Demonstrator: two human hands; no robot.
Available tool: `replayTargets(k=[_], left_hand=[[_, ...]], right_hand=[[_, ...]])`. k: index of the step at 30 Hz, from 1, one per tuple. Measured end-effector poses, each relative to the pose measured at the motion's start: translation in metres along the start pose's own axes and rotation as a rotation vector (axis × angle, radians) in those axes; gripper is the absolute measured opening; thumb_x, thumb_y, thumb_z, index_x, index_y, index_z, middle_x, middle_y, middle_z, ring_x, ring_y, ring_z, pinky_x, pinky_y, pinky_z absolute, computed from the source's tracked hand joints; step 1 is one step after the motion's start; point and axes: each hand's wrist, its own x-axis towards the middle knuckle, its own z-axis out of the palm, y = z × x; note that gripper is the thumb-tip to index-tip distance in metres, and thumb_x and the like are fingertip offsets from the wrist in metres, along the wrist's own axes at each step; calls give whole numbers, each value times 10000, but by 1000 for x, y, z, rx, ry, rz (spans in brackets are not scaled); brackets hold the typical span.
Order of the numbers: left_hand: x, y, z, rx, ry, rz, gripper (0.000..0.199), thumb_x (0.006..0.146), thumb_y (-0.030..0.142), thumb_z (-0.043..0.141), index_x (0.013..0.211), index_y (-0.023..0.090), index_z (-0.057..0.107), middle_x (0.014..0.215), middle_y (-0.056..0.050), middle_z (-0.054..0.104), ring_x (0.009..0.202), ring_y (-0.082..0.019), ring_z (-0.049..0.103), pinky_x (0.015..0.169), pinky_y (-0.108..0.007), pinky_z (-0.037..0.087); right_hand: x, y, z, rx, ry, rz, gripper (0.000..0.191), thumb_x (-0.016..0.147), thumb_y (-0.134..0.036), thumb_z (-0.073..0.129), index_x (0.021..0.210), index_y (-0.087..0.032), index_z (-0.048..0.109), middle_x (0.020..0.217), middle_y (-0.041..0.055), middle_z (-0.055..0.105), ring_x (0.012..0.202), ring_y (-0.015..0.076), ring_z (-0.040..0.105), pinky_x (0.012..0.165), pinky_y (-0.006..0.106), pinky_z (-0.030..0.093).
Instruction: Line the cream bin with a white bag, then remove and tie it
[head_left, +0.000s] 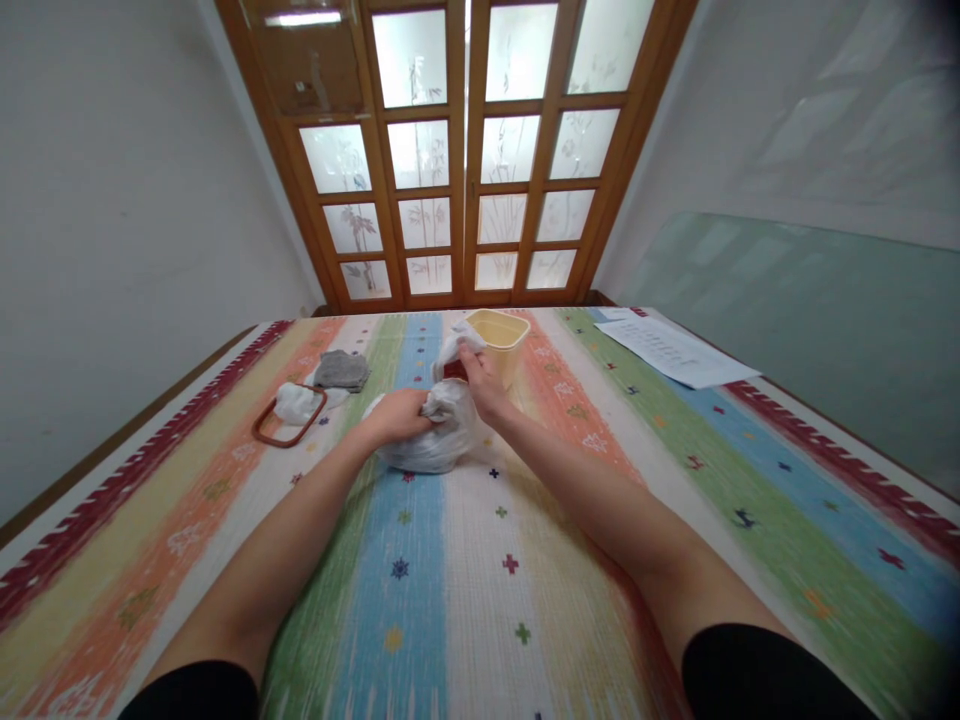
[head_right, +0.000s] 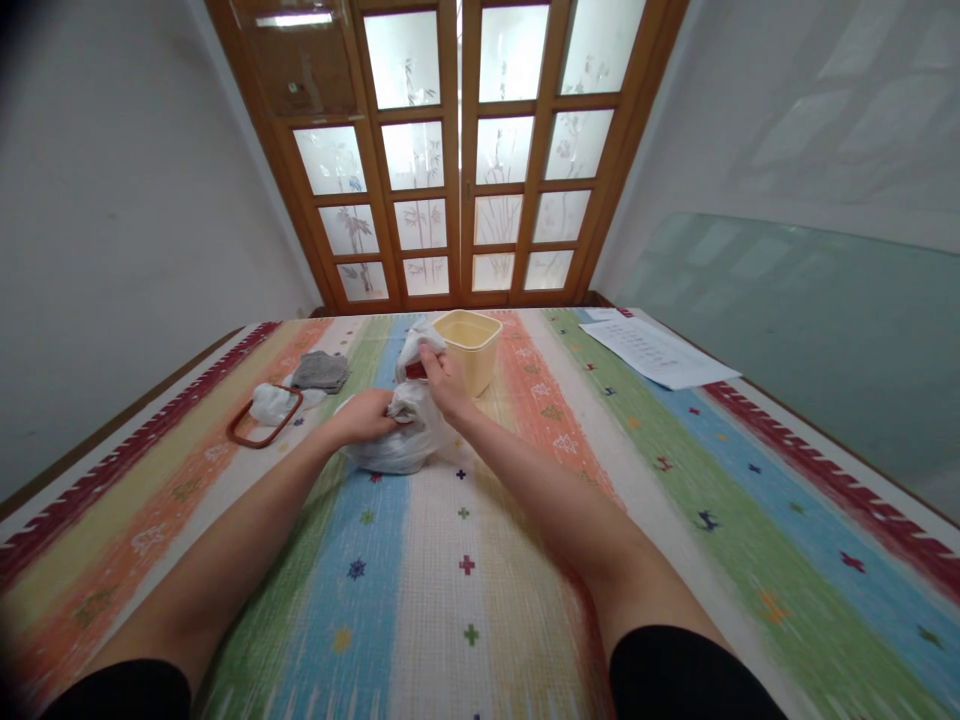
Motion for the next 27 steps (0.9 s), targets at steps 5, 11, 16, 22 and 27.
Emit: replayTargets(k=[5, 11, 16, 22, 27], left_hand=[[12, -20, 11, -135, 334, -220, 304, 870, 308, 583, 1099, 211, 757, 1015, -111, 792, 960, -321, 721, 805, -348, 496], [19, -16, 22, -558, 563, -326, 485, 994, 534, 457, 948, 149, 749, 930, -119, 756, 910, -297, 701, 829, -382, 538], [15, 6, 40, -529, 735, -47, 355, 1004, 425, 478, 1173, 194, 688, 1221, -131, 698, 1185, -307, 645, 1108, -472, 475], [9, 13, 51, -387, 844, -10, 401, 999, 491, 482, 1251, 196, 582, 1248, -138, 600, 1255, -315, 579, 1140, -504, 443], [2, 18, 56, -322, 820, 166, 735, 921, 561, 633, 1491, 165, 390, 1379, -195, 558, 1284, -341, 566, 1113, -505, 461]], right_hand=[[0, 13, -11, -312, -53, -171, 500, 1001, -661, 475, 1039, -219, 706, 1061, 61, 738, 1042, 226, 675, 1012, 381, 514], [-17, 38, -4, -393, -176, -209, 557, 1045, -582, 435, 1435, -207, 566, 1453, 119, 627, 1356, 238, 568, 1200, 408, 390], [-33, 52, 8, -378, -212, -246, 517, 1056, -505, 391, 1445, -218, 574, 1485, 122, 604, 1392, 226, 541, 1231, 405, 366], [-39, 70, 8, -370, -195, -228, 439, 984, -467, 507, 1271, -186, 684, 1312, 133, 701, 1205, 271, 641, 1136, 440, 468], [-37, 85, 5, -361, -202, -174, 311, 935, -438, 580, 1039, -185, 728, 1071, 111, 758, 1057, 273, 688, 1038, 424, 546]])
